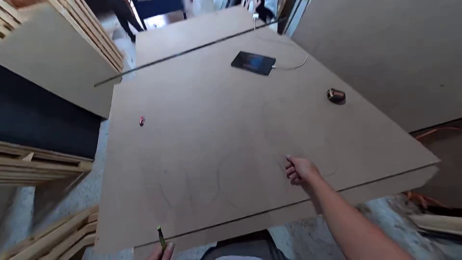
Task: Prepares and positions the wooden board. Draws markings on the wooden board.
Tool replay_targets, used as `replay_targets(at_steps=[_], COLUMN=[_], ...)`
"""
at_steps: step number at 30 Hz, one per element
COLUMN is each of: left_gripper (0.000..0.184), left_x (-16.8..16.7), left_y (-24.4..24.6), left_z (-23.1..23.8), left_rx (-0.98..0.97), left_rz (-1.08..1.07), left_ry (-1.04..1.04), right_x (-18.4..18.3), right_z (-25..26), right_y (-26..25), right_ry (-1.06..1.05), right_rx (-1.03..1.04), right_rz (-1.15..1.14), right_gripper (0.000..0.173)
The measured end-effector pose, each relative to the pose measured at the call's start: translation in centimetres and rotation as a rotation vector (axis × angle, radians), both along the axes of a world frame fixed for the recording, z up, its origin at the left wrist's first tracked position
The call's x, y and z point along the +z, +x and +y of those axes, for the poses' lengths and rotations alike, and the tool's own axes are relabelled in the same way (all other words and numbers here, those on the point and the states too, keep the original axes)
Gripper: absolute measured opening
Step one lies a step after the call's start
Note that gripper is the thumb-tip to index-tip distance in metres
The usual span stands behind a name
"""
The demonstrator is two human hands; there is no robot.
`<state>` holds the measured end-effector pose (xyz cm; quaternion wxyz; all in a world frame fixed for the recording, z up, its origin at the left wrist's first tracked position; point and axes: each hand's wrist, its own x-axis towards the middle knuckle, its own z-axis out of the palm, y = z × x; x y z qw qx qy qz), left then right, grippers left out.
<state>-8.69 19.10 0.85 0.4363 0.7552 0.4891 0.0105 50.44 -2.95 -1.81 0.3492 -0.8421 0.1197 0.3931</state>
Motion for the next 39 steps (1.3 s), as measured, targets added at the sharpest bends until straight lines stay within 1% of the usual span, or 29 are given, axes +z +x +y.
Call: replay_targets(at_steps=[5,8,15,19,22,26,30,39], left_gripper=[0.035,0.028,0.023,0.019,0.018,0.021,0.022,0.022], left_x=[-0.1,-0.2,-0.4,-0.4,-0.4,-0.8,-1.2,-1.2], left_y=[0.8,2.0,2.8,2.6,2.5,1.8,1.4,1.2], left_z=[-0.6,-0.6,0.2,0.4,0.3,-0.3,-0.7,-2.0], left_rx=[0.087,0.088,0.061,0.082,0.087,0.073,0.078,0.121], left_rz=[-0.043,-0.118,-0.124,-0.155,-0.182,-0.140,-0.171,-0.192], left_ry=[-0.090,-0.088,-0.076,-0.107,-0.114,-0.085,-0.095,-0.076], right_x=[-0.9,-0.9,-0.7,-1.0,-0.8,-0.1,-0.3,-0.1], right_z=[-0.2,-0.2,0.0,-0.2,0.0,0.3,0.3,0.4], right_y=[1.1,1.7,1.9,2.0,1.9,1.5,1.6,1.2], right_ry=[-0.022,-0.027,-0.005,-0.008,-0.014,-0.028,-0.037,-0.045], right_rx=[-0.018,-0.021,-0.085,-0.076,-0.073,-0.058,-0.052,-0.054], right_rz=[0.070,0.125,0.160,0.154,0.144,0.123,0.113,0.072], right_gripper=[0.069,0.072,0.067,0.068,0.068,0.068,0.068,0.070])
